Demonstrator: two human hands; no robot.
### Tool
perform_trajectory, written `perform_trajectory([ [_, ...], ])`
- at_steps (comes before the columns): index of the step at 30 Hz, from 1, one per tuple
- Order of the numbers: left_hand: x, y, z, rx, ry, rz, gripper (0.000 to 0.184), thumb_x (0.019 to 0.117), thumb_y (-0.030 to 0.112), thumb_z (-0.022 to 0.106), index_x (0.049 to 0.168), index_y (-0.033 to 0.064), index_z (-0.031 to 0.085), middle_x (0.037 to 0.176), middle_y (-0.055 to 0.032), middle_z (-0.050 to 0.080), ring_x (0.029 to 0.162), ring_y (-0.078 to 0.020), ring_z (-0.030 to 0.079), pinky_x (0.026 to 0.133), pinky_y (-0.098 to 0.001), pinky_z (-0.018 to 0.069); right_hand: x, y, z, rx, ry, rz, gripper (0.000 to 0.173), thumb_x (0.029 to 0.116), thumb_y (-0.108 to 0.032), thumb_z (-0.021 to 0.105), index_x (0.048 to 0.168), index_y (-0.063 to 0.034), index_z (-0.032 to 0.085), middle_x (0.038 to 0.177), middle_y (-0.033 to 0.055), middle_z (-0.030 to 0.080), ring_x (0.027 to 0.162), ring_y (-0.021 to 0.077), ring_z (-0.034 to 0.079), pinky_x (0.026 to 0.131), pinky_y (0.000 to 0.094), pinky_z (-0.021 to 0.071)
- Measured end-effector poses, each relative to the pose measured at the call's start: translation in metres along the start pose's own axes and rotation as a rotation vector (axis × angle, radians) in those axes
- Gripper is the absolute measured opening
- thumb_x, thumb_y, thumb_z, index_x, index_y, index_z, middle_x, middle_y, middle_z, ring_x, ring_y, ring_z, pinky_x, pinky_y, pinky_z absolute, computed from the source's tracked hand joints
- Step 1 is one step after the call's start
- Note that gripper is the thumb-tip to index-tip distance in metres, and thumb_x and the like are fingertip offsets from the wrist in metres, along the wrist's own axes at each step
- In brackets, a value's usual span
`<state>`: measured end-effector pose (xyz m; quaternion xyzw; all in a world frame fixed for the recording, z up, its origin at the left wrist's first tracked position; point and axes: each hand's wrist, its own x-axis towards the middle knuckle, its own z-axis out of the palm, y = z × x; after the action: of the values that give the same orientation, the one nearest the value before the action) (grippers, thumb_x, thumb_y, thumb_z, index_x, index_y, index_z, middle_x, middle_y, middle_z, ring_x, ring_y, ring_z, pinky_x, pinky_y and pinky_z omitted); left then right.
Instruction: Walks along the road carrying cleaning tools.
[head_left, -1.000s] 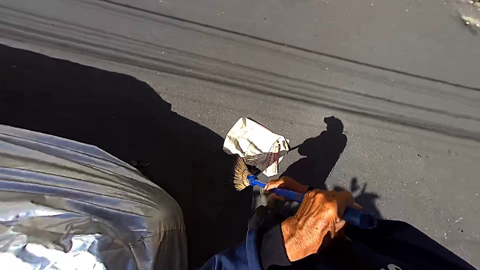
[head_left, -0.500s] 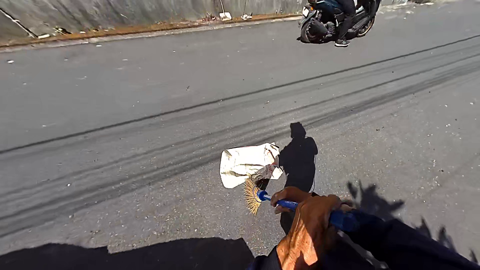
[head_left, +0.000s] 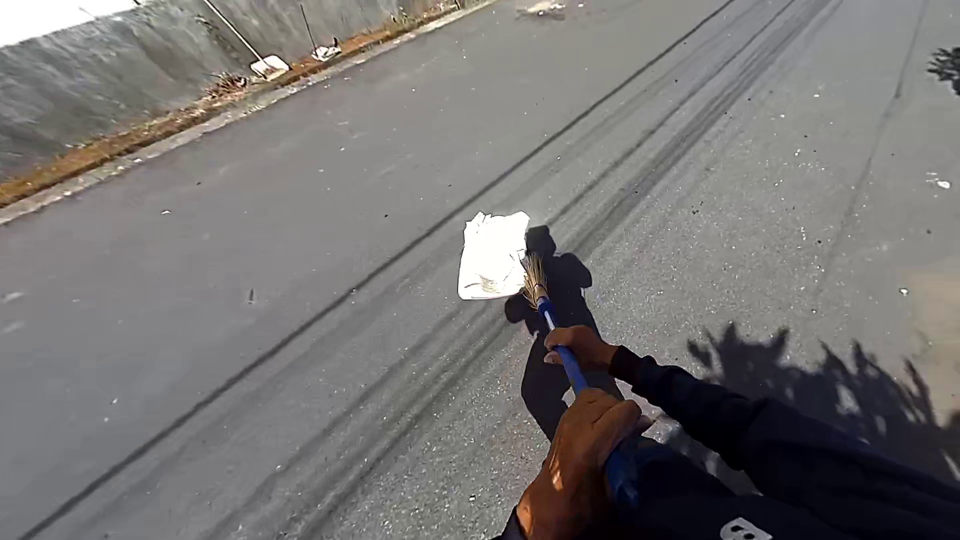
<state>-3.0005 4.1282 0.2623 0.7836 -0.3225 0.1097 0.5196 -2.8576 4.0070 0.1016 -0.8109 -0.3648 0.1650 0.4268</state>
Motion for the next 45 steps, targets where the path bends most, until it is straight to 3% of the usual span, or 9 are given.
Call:
perform_trajectory([
  [18,0.074,-0.157,-0.311,-0.633,-0.267,0.078,0.015,0.0989,0.006,0.065,0.107,-0.0065,0.069,0.098,-0.0142,0.071,0.096,-0.0161,0.068,0.092,-0.0308,0.0553,0.194,-0.073,0.036,-0.252,0.266,0.490,0.040,0.0980,-0.041,0.062,0.092,-0.0036,0.072,0.086,0.0145,0.072,0.080,0.0297,0.071,0.072,0.0515,0.0574],
  [19,0.080,-0.170,-0.323,-0.648,-0.254,0.076,0.015,0.0983,0.005,0.065,0.106,-0.0071,0.069,0.096,-0.0144,0.071,0.094,-0.0157,0.068,0.091,-0.0301,0.0545,0.216,-0.095,0.023,-0.282,0.196,0.566,0.037,0.0991,-0.036,0.061,0.096,-0.0014,0.073,0.091,0.0173,0.074,0.086,0.0319,0.072,0.078,0.0510,0.0576],
  [20,0.087,-0.184,-0.332,-0.660,-0.242,0.071,0.015,0.0975,0.005,0.066,0.105,-0.0078,0.069,0.094,-0.0148,0.070,0.092,-0.0161,0.067,0.092,-0.0306,0.0524,0.245,-0.132,-0.004,-0.169,-0.022,0.787,0.034,0.1049,-0.027,0.057,0.117,0.0027,0.070,0.117,0.0226,0.070,0.113,0.0370,0.066,0.101,0.0533,0.0485],
  [21,0.094,-0.199,-0.339,-0.663,-0.233,0.067,0.014,0.0971,0.005,0.066,0.103,-0.0079,0.068,0.093,-0.0149,0.070,0.091,-0.0161,0.066,0.093,-0.0312,0.0503,0.260,-0.138,-0.011,-0.137,-0.022,0.801,0.031,0.1023,-0.019,0.057,0.117,0.0055,0.069,0.119,0.0263,0.069,0.114,0.0411,0.065,0.102,0.0557,0.0468],
  [25,0.127,-0.261,-0.366,-0.701,-0.262,0.005,0.014,0.0962,0.001,0.066,0.104,-0.0098,0.067,0.091,-0.0145,0.070,0.085,-0.0133,0.067,0.081,-0.0281,0.0550,0.286,-0.055,0.013,-0.201,0.149,0.559,0.037,0.0961,-0.033,0.061,0.102,0.0012,0.073,0.097,0.0226,0.074,0.093,0.0388,0.072,0.085,0.0563,0.0558],
  [27,0.150,-0.295,-0.383,-0.715,-0.277,-0.042,0.013,0.0964,0.001,0.066,0.104,-0.0092,0.067,0.091,-0.0136,0.070,0.083,-0.0124,0.067,0.078,-0.0277,0.0554,0.331,-0.045,-0.001,-0.105,0.047,0.714,0.035,0.0967,-0.034,0.066,0.110,-0.0027,0.075,0.107,0.0181,0.074,0.105,0.0342,0.070,0.097,0.0556,0.0518],
  [29,0.178,-0.328,-0.406,-0.705,-0.297,-0.103,0.012,0.0980,0.002,0.065,0.104,-0.0084,0.067,0.090,-0.0120,0.069,0.080,-0.0105,0.064,0.076,-0.0259,0.0538,0.366,-0.014,0.001,-0.160,0.187,0.539,0.029,0.0897,-0.028,0.072,0.098,-0.0010,0.076,0.090,0.0190,0.075,0.087,0.0371,0.074,0.079,0.0619,0.0566],
  [37,0.312,-0.465,-0.506,-0.271,-0.160,-0.012,0.015,0.0998,0.009,0.063,0.101,-0.0024,0.072,0.088,-0.0114,0.070,0.086,-0.0180,0.066,0.087,-0.0338,0.0526,0.695,0.112,-0.094,-0.139,0.241,0.136,0.028,0.0973,-0.022,0.063,0.100,0.0035,0.074,0.105,0.0204,0.073,0.102,0.0335,0.071,0.094,0.0523,0.0560],
  [45,0.385,-0.507,-0.600,0.126,-0.027,0.077,0.014,0.1003,0.019,0.066,0.106,0.0098,0.075,0.079,-0.0025,0.066,0.080,-0.0160,0.060,0.092,-0.0365,0.0443,0.927,0.066,-0.173,-0.059,0.295,-0.147,0.026,0.0998,-0.024,0.064,0.103,-0.0010,0.074,0.112,0.0140,0.073,0.109,0.0246,0.069,0.099,0.0437,0.0555],
])
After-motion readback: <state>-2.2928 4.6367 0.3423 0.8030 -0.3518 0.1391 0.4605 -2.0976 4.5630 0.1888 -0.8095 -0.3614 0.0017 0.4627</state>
